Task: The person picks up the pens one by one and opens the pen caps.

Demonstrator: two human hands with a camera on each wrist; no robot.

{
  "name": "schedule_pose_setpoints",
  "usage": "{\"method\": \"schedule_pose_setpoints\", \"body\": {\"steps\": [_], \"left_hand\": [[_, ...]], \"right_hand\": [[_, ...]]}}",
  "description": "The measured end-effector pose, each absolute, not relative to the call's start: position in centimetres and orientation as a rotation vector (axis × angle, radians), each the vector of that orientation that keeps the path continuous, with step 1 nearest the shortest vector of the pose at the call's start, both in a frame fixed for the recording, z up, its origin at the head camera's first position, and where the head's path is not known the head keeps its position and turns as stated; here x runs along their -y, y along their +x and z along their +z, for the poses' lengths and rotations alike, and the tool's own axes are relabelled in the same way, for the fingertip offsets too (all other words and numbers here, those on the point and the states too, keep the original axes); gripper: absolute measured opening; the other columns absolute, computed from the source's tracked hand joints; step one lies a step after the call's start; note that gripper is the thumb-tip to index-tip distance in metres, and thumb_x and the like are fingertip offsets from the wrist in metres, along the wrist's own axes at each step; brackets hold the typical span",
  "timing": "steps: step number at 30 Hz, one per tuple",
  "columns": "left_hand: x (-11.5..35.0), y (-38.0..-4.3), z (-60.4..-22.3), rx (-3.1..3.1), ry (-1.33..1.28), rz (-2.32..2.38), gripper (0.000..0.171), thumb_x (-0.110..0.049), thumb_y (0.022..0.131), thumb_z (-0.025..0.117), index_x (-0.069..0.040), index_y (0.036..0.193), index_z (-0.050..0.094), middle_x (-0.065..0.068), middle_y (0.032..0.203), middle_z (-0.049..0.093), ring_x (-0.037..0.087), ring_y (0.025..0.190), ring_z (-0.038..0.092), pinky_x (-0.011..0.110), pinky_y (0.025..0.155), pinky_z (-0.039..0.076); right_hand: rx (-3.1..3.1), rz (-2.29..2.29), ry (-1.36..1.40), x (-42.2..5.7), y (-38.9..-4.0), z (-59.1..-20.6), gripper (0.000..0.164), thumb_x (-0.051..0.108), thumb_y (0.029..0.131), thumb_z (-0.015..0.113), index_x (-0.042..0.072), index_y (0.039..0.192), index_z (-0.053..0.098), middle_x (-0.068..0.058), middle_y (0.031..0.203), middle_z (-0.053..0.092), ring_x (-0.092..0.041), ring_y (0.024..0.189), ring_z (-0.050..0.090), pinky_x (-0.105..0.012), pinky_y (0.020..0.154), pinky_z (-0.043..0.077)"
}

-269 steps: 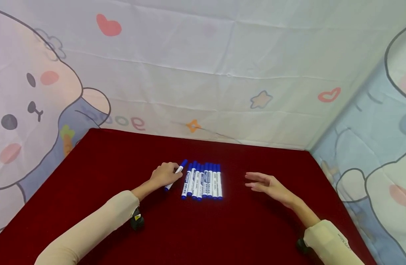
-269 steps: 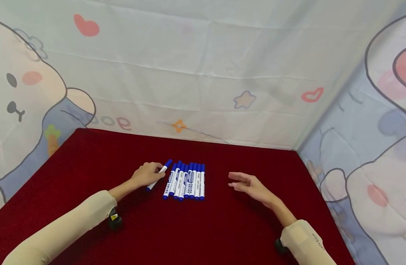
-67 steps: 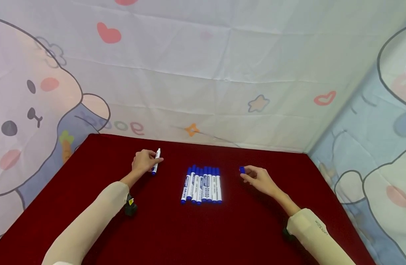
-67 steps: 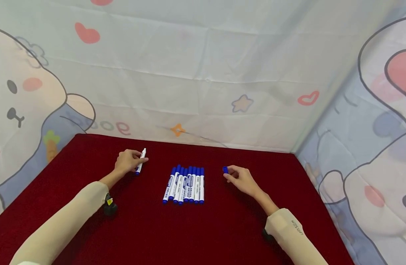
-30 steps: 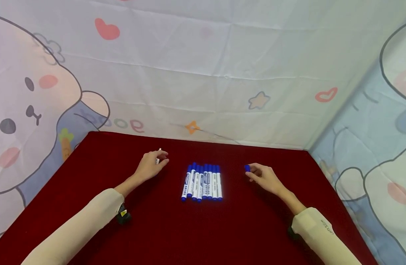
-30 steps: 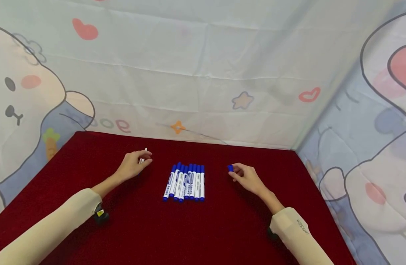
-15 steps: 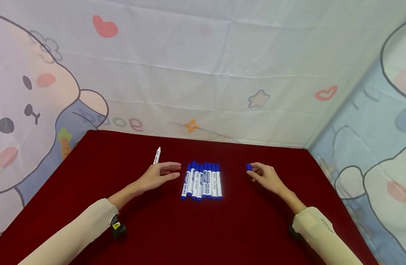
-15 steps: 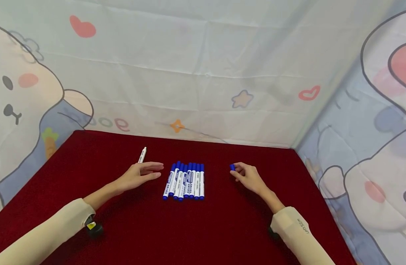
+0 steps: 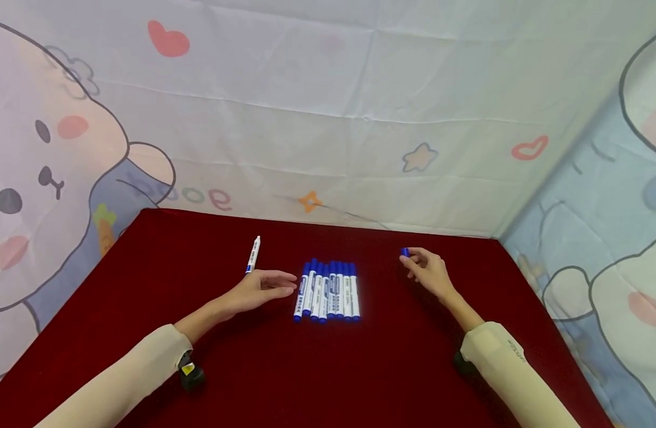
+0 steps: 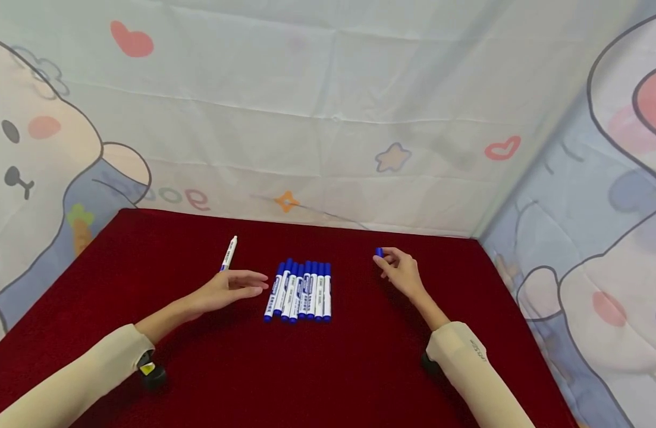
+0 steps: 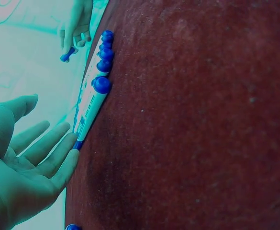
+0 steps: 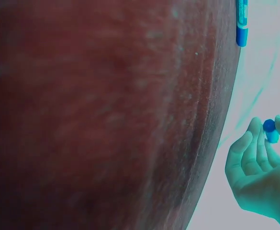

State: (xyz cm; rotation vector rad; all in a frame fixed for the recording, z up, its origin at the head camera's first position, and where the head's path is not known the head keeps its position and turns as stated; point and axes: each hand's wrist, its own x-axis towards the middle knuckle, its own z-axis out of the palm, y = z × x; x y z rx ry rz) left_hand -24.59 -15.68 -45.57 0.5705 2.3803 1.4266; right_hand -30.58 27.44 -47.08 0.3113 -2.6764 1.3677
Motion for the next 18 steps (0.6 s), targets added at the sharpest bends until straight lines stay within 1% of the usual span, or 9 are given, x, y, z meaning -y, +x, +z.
{"method": "schedule_pose_setpoints", "body": {"steps": [4, 8, 11, 14, 18], "left_hand": [[15.3, -24.5, -45.8, -2.381, 0.58, 1.428, 0.046, -0.031, 0.102, 0.064, -0.005, 0.14, 0.061, 0.014, 0.133, 0.069, 0.031, 0.124, 0.063, 0.051, 0.107, 0.049], [14.7, -24.7, -45.8, -2.36, 0.604, 1.434, 0.047, -0.032, 0.102, 0.065, -0.005, 0.14, 0.061, 0.014, 0.133, 0.069, 0.03, 0.124, 0.063, 0.05, 0.107, 0.05], [14.5, -24.6, -45.8, -2.353, 0.602, 1.44, 0.046, -0.031, 0.101, 0.065, -0.005, 0.14, 0.062, 0.013, 0.132, 0.069, 0.029, 0.124, 0.063, 0.05, 0.107, 0.049], [14.6, -24.4, -45.6, -2.356, 0.591, 1.447, 0.046, -0.029, 0.101, 0.066, -0.005, 0.139, 0.062, 0.013, 0.132, 0.07, 0.029, 0.124, 0.063, 0.05, 0.107, 0.049], [14.9, -24.3, -45.8, -2.357, 0.586, 1.453, 0.045, -0.029, 0.101, 0.066, -0.004, 0.139, 0.062, 0.013, 0.131, 0.07, 0.028, 0.123, 0.064, 0.05, 0.107, 0.049]], "right_hand": [[2.648, 1.42, 0.171, -27.5, -31.5, -47.0, 0.049, 0.027, 0.102, 0.064, -0.009, 0.136, 0.058, -0.029, 0.105, 0.072, -0.004, 0.065, 0.064, -0.018, 0.06, 0.053], [2.646, 1.401, 0.038, -27.9, -32.5, -47.3, 0.047, 0.027, 0.103, 0.064, -0.009, 0.133, 0.06, -0.027, 0.101, 0.073, 0.0, 0.06, 0.06, -0.016, 0.056, 0.051], [2.7, 1.32, 0.018, -27.9, -33.1, -47.5, 0.048, 0.026, 0.102, 0.064, -0.011, 0.132, 0.06, -0.025, 0.098, 0.074, 0.001, 0.057, 0.058, -0.016, 0.054, 0.05], [2.764, 1.202, 0.045, -27.8, -33.7, -47.7, 0.05, 0.026, 0.102, 0.065, -0.014, 0.131, 0.059, -0.026, 0.097, 0.074, 0.0, 0.055, 0.058, -0.017, 0.052, 0.049], [2.847, 1.053, 0.021, -27.4, -34.1, -48.0, 0.05, 0.029, 0.102, 0.064, -0.012, 0.13, 0.06, -0.025, 0.099, 0.075, -0.003, 0.056, 0.06, -0.021, 0.054, 0.047]]}}
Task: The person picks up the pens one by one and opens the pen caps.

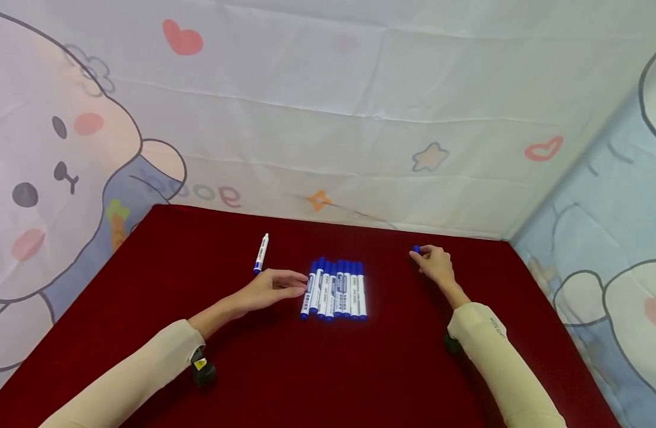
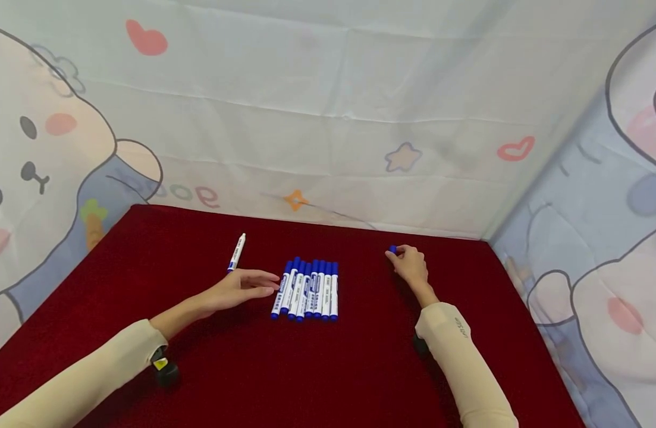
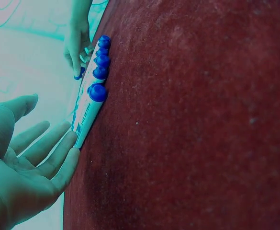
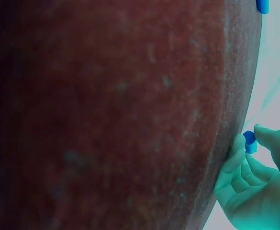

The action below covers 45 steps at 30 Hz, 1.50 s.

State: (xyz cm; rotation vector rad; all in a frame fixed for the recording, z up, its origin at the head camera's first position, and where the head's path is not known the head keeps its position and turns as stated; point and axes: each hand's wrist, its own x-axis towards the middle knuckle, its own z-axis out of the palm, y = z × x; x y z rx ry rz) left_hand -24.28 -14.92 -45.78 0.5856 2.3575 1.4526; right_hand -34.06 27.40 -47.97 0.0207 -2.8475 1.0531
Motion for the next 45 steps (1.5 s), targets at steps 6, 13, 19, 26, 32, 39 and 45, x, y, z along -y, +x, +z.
{"method": "schedule_pose_setpoints", "body": {"steps": [6, 13, 19, 26, 32, 39, 45], "left_hand": [[14.6, -24.3, -46.0, -2.355, 0.565, 1.454, 0.045, -0.031, 0.101, 0.066, -0.007, 0.138, 0.063, 0.011, 0.129, 0.071, 0.028, 0.123, 0.063, 0.05, 0.107, 0.048], [14.2, -24.6, -45.4, -2.382, 0.556, 1.454, 0.044, -0.033, 0.101, 0.066, -0.009, 0.138, 0.064, 0.01, 0.128, 0.072, 0.026, 0.12, 0.063, 0.048, 0.104, 0.05], [14.1, -24.4, -45.0, -2.405, 0.544, 1.467, 0.043, -0.033, 0.101, 0.066, -0.009, 0.136, 0.065, 0.008, 0.125, 0.072, 0.025, 0.119, 0.064, 0.047, 0.104, 0.05], [14.3, -24.6, -44.8, -2.415, 0.553, 1.484, 0.042, -0.031, 0.1, 0.066, -0.007, 0.134, 0.066, 0.009, 0.124, 0.073, 0.024, 0.116, 0.065, 0.044, 0.101, 0.052], [14.6, -24.7, -44.9, -2.414, 0.564, 1.481, 0.041, -0.03, 0.101, 0.066, -0.006, 0.134, 0.066, 0.009, 0.124, 0.073, 0.024, 0.115, 0.065, 0.045, 0.102, 0.052], [14.6, -24.9, -45.3, -2.42, 0.573, 1.475, 0.041, -0.03, 0.101, 0.066, -0.006, 0.133, 0.066, 0.01, 0.123, 0.073, 0.024, 0.114, 0.065, 0.045, 0.101, 0.052], [14.6, -24.7, -45.4, -2.411, 0.56, 1.482, 0.039, -0.029, 0.101, 0.066, -0.007, 0.133, 0.066, 0.01, 0.122, 0.074, 0.023, 0.114, 0.065, 0.044, 0.102, 0.052]], "right_hand": [[2.9, 0.99, -0.058, -27.3, -33.9, -48.1, 0.053, 0.032, 0.102, 0.063, -0.009, 0.134, 0.059, -0.022, 0.098, 0.075, -0.008, 0.06, 0.063, -0.024, 0.054, 0.046], [2.944, 0.963, -0.069, -27.0, -34.0, -47.6, 0.055, 0.034, 0.102, 0.062, -0.009, 0.136, 0.057, -0.022, 0.1, 0.075, -0.009, 0.064, 0.064, -0.023, 0.055, 0.046], [2.963, 0.896, -0.048, -26.8, -33.9, -47.2, 0.053, 0.035, 0.102, 0.062, -0.008, 0.133, 0.06, -0.022, 0.1, 0.075, -0.024, 0.077, 0.069, -0.031, 0.061, 0.051], [2.954, 0.959, 0.057, -27.5, -34.1, -47.2, 0.053, 0.034, 0.106, 0.055, -0.012, 0.132, 0.058, -0.026, 0.096, 0.074, -0.016, 0.063, 0.065, -0.025, 0.056, 0.05], [2.915, 1.079, 0.197, -28.2, -33.6, -47.2, 0.05, 0.027, 0.108, 0.05, -0.017, 0.131, 0.056, -0.03, 0.096, 0.072, -0.01, 0.06, 0.062, -0.021, 0.051, 0.05], [2.886, 1.031, 0.361, -27.6, -32.1, -45.6, 0.045, 0.026, 0.108, 0.052, -0.012, 0.131, 0.058, -0.029, 0.104, 0.071, -0.031, 0.08, 0.072, -0.031, 0.066, 0.056], [2.834, 1.022, 0.519, -26.0, -30.4, -44.5, 0.04, 0.026, 0.107, 0.054, -0.007, 0.128, 0.063, -0.024, 0.103, 0.072, -0.032, 0.086, 0.071, -0.029, 0.069, 0.056]]}}
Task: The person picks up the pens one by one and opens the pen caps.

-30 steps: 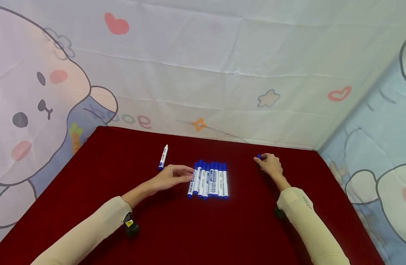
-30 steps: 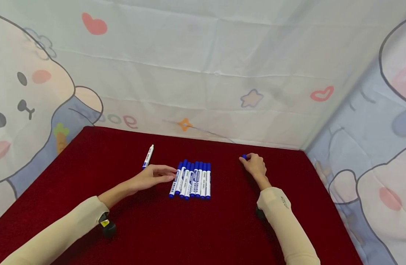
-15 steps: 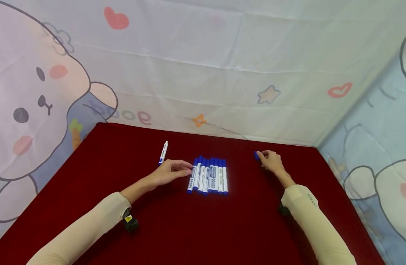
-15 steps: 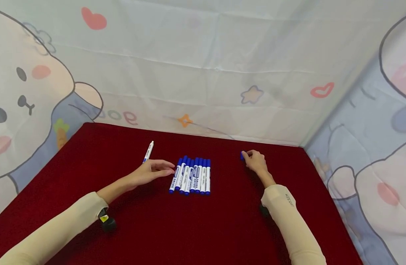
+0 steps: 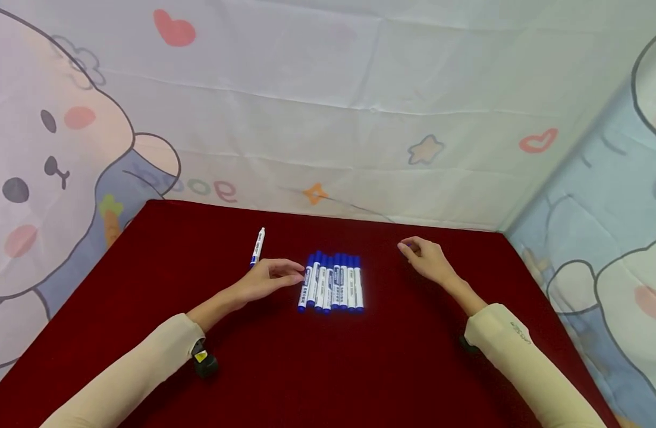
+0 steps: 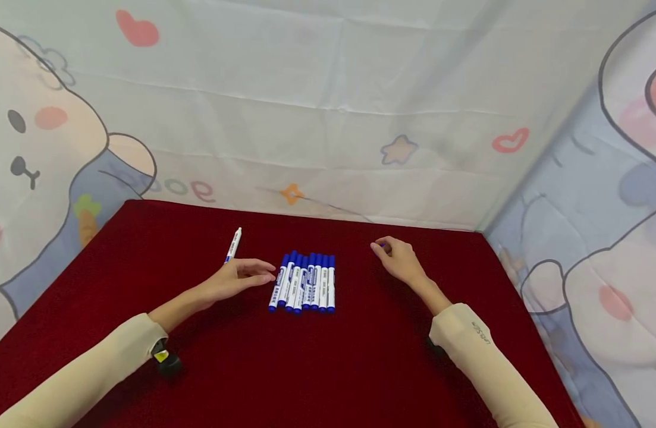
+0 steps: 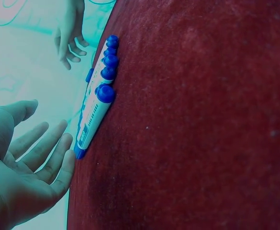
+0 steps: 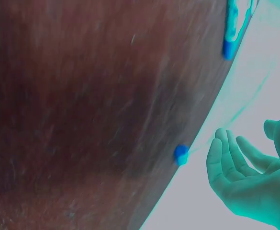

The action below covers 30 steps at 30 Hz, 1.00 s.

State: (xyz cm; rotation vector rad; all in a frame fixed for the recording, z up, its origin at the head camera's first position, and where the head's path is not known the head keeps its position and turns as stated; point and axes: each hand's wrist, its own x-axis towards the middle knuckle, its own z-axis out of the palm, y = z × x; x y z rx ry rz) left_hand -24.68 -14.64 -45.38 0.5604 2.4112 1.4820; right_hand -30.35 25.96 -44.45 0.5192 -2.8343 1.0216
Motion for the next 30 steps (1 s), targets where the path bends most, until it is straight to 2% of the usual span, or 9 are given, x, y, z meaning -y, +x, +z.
{"method": "schedule_pose_setpoints", "body": {"steps": [4, 7, 11, 16, 22, 30], "left_hand": [[14.7, -24.5, -45.2, -2.404, 0.566, 1.485, 0.039, -0.029, 0.101, 0.066, -0.007, 0.133, 0.066, 0.01, 0.121, 0.074, 0.022, 0.112, 0.065, 0.038, 0.098, 0.052], [14.7, -24.5, -45.3, -2.404, 0.571, 1.478, 0.04, -0.029, 0.101, 0.066, -0.006, 0.134, 0.066, 0.01, 0.121, 0.074, 0.021, 0.111, 0.065, 0.036, 0.096, 0.051], [14.7, -24.4, -45.6, -2.415, 0.562, 1.473, 0.042, -0.03, 0.101, 0.065, -0.005, 0.135, 0.065, 0.01, 0.122, 0.074, 0.022, 0.113, 0.065, 0.039, 0.098, 0.051], [14.7, -24.4, -45.7, -2.424, 0.552, 1.469, 0.043, -0.032, 0.101, 0.066, -0.006, 0.136, 0.065, 0.01, 0.124, 0.073, 0.024, 0.115, 0.064, 0.043, 0.1, 0.051], [14.8, -24.5, -45.6, -2.411, 0.573, 1.481, 0.044, -0.03, 0.101, 0.065, -0.006, 0.137, 0.064, 0.012, 0.128, 0.072, 0.027, 0.12, 0.064, 0.046, 0.103, 0.051], [14.9, -24.4, -46.2, -2.388, 0.605, 1.507, 0.054, -0.025, 0.102, 0.063, 0.0, 0.148, 0.05, 0.02, 0.139, 0.064, 0.036, 0.13, 0.06, 0.049, 0.108, 0.049]], "right_hand": [[2.8, 1.03, 0.626, -24.6, -29.1, -43.9, 0.035, 0.021, 0.106, 0.057, -0.007, 0.126, 0.065, -0.022, 0.099, 0.072, -0.029, 0.082, 0.069, -0.025, 0.065, 0.052], [2.792, 1.051, 0.728, -23.9, -28.2, -43.9, 0.033, 0.018, 0.104, 0.059, -0.006, 0.127, 0.065, -0.018, 0.105, 0.074, -0.027, 0.087, 0.07, -0.025, 0.071, 0.055], [2.789, 1.12, 0.912, -23.2, -27.3, -44.3, 0.036, 0.016, 0.104, 0.06, -0.004, 0.135, 0.061, -0.02, 0.124, 0.071, -0.03, 0.105, 0.071, -0.035, 0.086, 0.06], [2.779, 1.221, 1.087, -22.7, -26.5, -44.8, 0.041, 0.012, 0.104, 0.058, -0.005, 0.141, 0.055, -0.024, 0.138, 0.063, -0.036, 0.12, 0.067, -0.047, 0.097, 0.056], [2.834, 1.301, 1.112, -22.8, -26.0, -44.9, 0.044, 0.015, 0.105, 0.058, -0.004, 0.145, 0.051, -0.022, 0.142, 0.061, -0.037, 0.128, 0.062, -0.047, 0.103, 0.053], [2.911, 1.372, 1.113, -23.2, -25.2, -45.1, 0.044, 0.019, 0.107, 0.055, -0.002, 0.146, 0.051, -0.021, 0.143, 0.061, -0.037, 0.132, 0.059, -0.049, 0.107, 0.049]]}}
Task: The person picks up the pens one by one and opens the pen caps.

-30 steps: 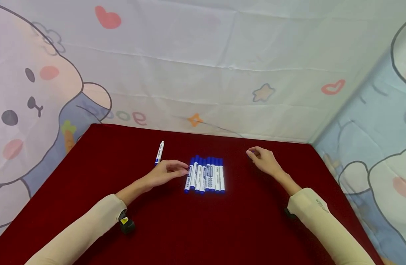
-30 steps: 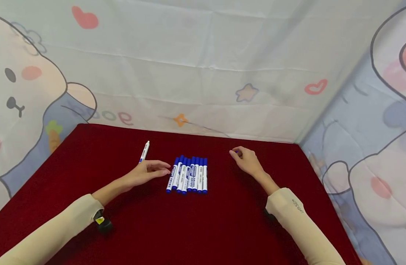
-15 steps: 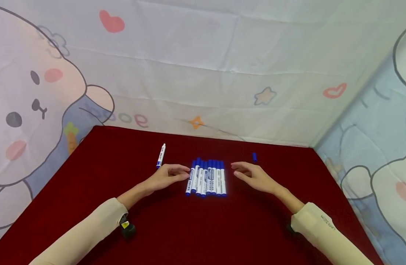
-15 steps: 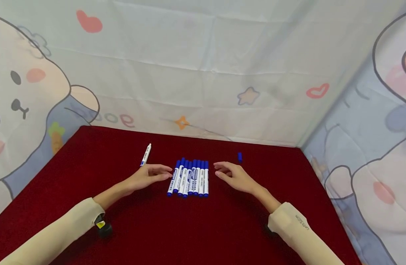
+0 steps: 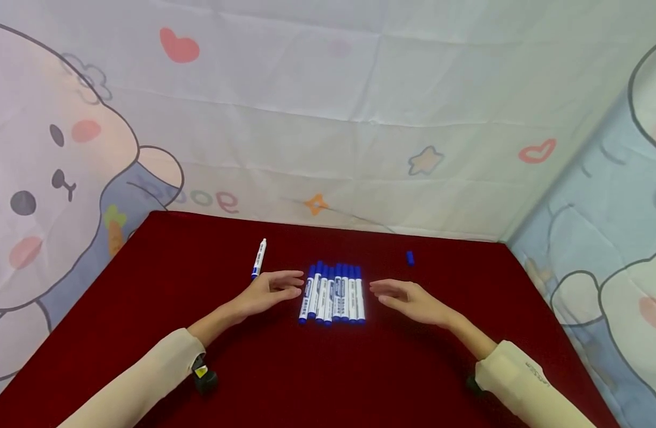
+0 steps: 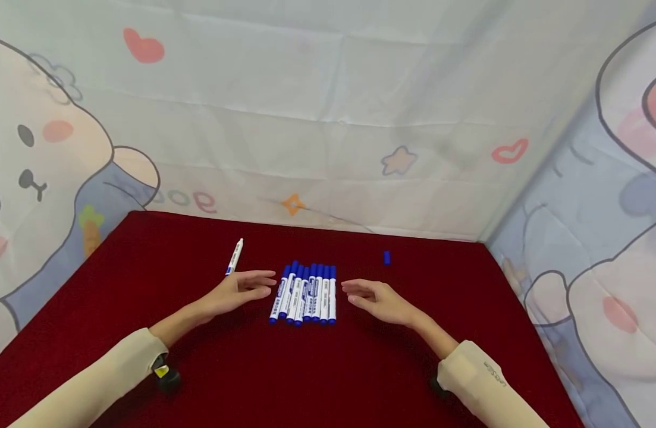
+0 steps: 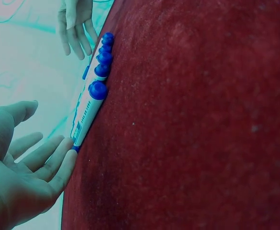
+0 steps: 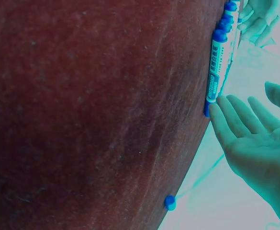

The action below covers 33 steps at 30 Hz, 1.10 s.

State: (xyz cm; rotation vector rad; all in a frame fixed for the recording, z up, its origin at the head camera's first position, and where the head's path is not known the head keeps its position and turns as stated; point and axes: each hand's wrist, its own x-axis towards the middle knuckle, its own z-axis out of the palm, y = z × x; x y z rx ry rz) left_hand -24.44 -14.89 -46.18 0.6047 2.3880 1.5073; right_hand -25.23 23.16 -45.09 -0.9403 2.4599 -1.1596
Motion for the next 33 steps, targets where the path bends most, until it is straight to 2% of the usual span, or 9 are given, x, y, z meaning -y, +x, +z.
{"method": "schedule_pose_setpoints", "body": {"steps": [8, 13, 16, 23, 30, 33], "left_hand": [[13.8, -25.1, -46.9, -2.443, 0.611, 1.473, 0.053, -0.021, 0.101, 0.065, 0.001, 0.147, 0.051, 0.021, 0.141, 0.063, 0.035, 0.123, 0.065, 0.049, 0.105, 0.051], [12.6, -25.8, -47.2, -2.481, 0.566, 1.458, 0.056, -0.019, 0.098, 0.068, 0.001, 0.148, 0.05, 0.022, 0.146, 0.058, 0.033, 0.119, 0.066, 0.038, 0.094, 0.058], [11.9, -26.1, -47.2, -2.523, 0.511, 1.456, 0.059, -0.014, 0.094, 0.072, 0.002, 0.147, 0.051, 0.022, 0.146, 0.057, 0.032, 0.115, 0.067, 0.031, 0.085, 0.057], [10.9, -26.3, -47.3, -2.585, 0.496, 1.409, 0.063, -0.005, 0.086, 0.079, 0.007, 0.143, 0.053, 0.025, 0.138, 0.062, 0.033, 0.108, 0.067, 0.025, 0.077, 0.054], [11.1, -25.7, -46.9, -2.699, 0.511, 1.364, 0.059, -0.005, 0.081, 0.081, 0.006, 0.135, 0.06, 0.025, 0.117, 0.07, 0.029, 0.098, 0.068, 0.028, 0.071, 0.054], [11.1, -25.5, -46.6, -2.76, 0.545, 1.319, 0.058, -0.007, 0.08, 0.081, 0.008, 0.132, 0.061, 0.026, 0.116, 0.069, 0.028, 0.095, 0.068, 0.031, 0.073, 0.056]], "right_hand": [[-2.384, -1.247, -0.843, -23.5, -24.8, -45.1, 0.044, 0.018, 0.107, 0.054, -0.003, 0.145, 0.051, -0.024, 0.143, 0.06, -0.04, 0.132, 0.059, -0.041, 0.105, 0.052], [-2.323, -1.288, -0.843, -23.7, -24.7, -45.4, 0.043, 0.015, 0.107, 0.053, -0.006, 0.145, 0.05, -0.027, 0.143, 0.058, -0.042, 0.131, 0.059, -0.033, 0.103, 0.054], [-2.3, -1.303, -0.852, -23.8, -24.7, -45.4, 0.043, 0.015, 0.108, 0.052, -0.007, 0.146, 0.049, -0.029, 0.144, 0.056, -0.043, 0.131, 0.058, -0.032, 0.102, 0.054], [-2.329, -1.303, -0.859, -24.0, -24.5, -45.5, 0.042, 0.012, 0.108, 0.05, -0.01, 0.144, 0.048, -0.032, 0.142, 0.056, -0.045, 0.128, 0.06, -0.034, 0.099, 0.056], [-2.296, -1.32, -0.871, -23.4, -24.6, -45.6, 0.043, 0.013, 0.108, 0.05, -0.009, 0.145, 0.048, -0.032, 0.143, 0.056, -0.045, 0.128, 0.06, -0.035, 0.1, 0.056], [-2.304, -1.32, -0.861, -23.3, -24.7, -45.5, 0.042, 0.012, 0.108, 0.051, -0.009, 0.144, 0.049, -0.031, 0.142, 0.057, -0.044, 0.127, 0.061, -0.035, 0.099, 0.057]]}}
